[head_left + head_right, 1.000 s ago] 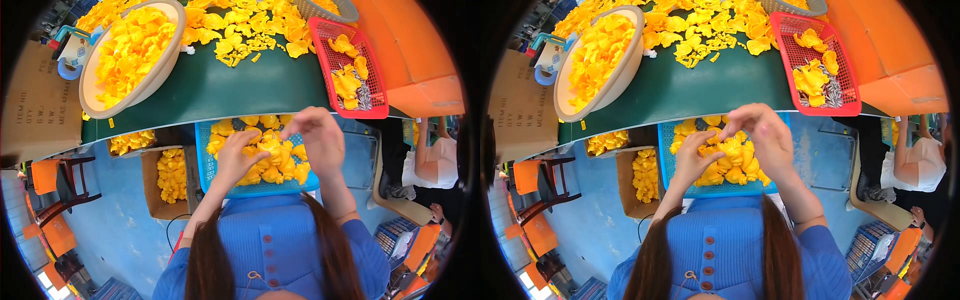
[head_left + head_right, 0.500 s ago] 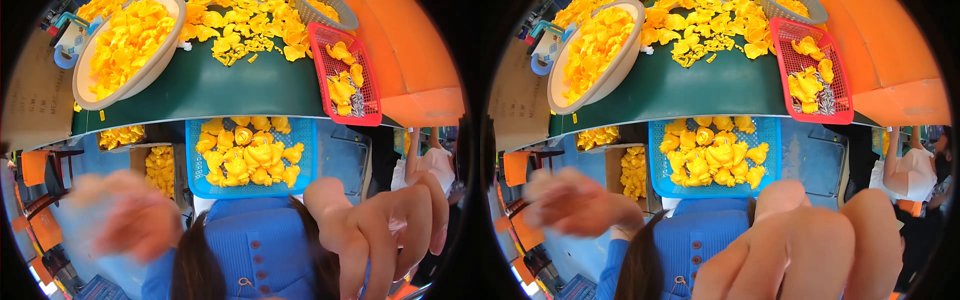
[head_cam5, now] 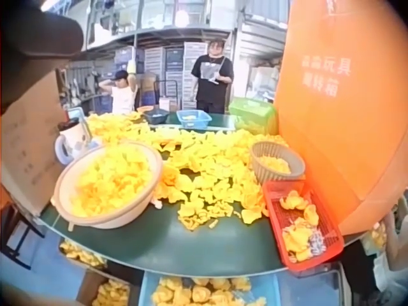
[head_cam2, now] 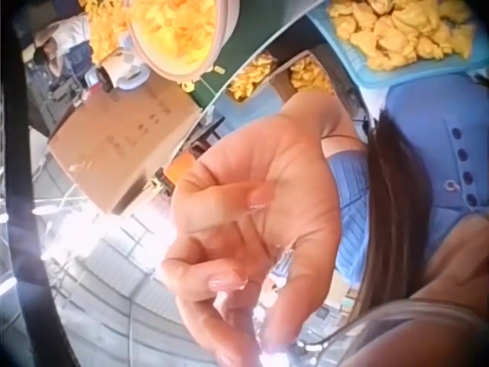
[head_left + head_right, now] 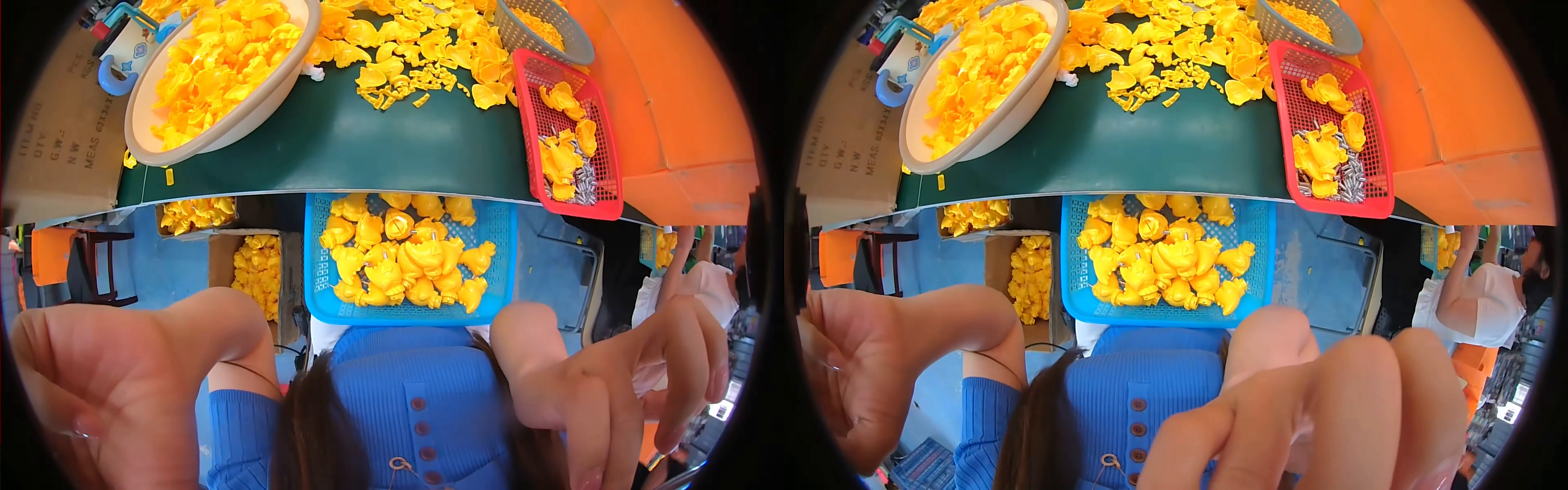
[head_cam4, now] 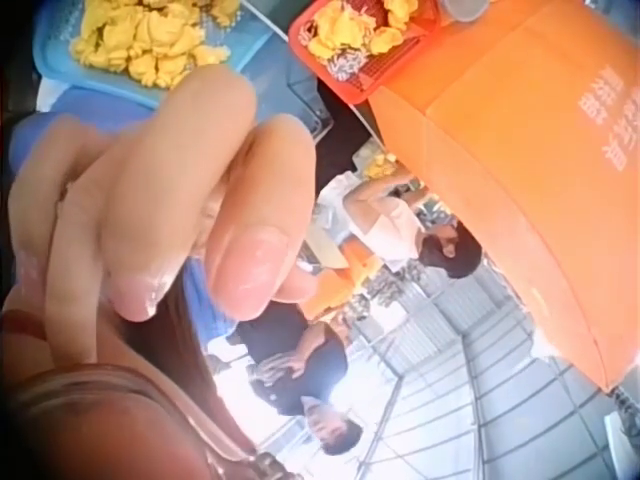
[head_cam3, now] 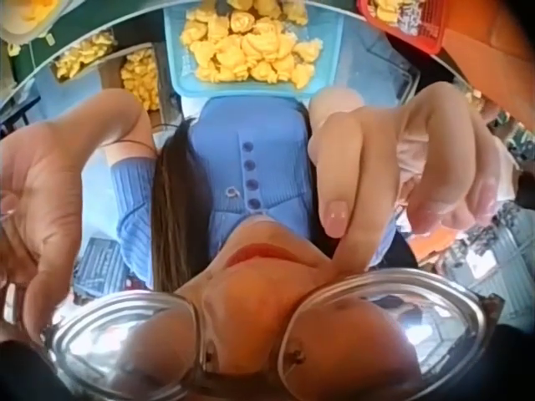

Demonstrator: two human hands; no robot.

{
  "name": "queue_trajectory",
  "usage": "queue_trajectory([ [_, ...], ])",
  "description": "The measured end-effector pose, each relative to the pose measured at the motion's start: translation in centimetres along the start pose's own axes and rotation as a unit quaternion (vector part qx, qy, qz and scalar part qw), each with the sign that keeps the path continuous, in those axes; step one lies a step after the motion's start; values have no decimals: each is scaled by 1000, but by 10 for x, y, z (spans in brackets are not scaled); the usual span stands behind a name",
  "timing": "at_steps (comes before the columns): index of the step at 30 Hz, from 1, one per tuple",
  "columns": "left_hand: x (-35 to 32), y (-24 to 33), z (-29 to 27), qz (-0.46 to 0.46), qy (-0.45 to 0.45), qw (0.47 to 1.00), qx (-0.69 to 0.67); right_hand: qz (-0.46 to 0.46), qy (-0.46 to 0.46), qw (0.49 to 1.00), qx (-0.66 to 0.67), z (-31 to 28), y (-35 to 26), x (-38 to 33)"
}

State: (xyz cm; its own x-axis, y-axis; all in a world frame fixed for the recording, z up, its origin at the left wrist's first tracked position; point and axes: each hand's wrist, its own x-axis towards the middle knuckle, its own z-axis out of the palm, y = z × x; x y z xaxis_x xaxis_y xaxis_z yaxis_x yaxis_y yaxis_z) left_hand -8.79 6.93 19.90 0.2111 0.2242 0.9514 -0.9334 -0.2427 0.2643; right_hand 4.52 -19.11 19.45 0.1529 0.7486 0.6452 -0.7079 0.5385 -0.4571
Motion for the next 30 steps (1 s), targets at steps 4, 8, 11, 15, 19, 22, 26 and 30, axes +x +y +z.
queue_trajectory([
  [4, -1, -4, 8, 9, 0, 1000, -3, -127, -2, 990, -59, -1, 16, -4],
  [8, 0, -3, 13, 15, 3, 1000, -4, -235, -30, 964, -121, -7, 30, -3],
  [11, 0, 2, 7, 24, 5, 1000, -4, -227, -34, 961, -153, 3, 24, -9],
  [15, -6, 27, -23, 50, -8, 999, -9, -236, -11, 970, -58, 39, 40, -3],
  [19, -5, 16, -7, 84, -22, 996, -17, -486, 230, 828, 161, 114, 59, -29],
  [22, -2, 12, -17, 83, -23, 996, -20, -488, 232, 833, 116, 123, 65, -32],
  [26, 2, 8, -9, 88, -30, 995, -42, -504, 228, 832, 44, 117, 56, -34],
  [30, 3, 2, -7, 89, -26, 994, -51, -502, 232, 833, -24, 117, 54, -35],
])
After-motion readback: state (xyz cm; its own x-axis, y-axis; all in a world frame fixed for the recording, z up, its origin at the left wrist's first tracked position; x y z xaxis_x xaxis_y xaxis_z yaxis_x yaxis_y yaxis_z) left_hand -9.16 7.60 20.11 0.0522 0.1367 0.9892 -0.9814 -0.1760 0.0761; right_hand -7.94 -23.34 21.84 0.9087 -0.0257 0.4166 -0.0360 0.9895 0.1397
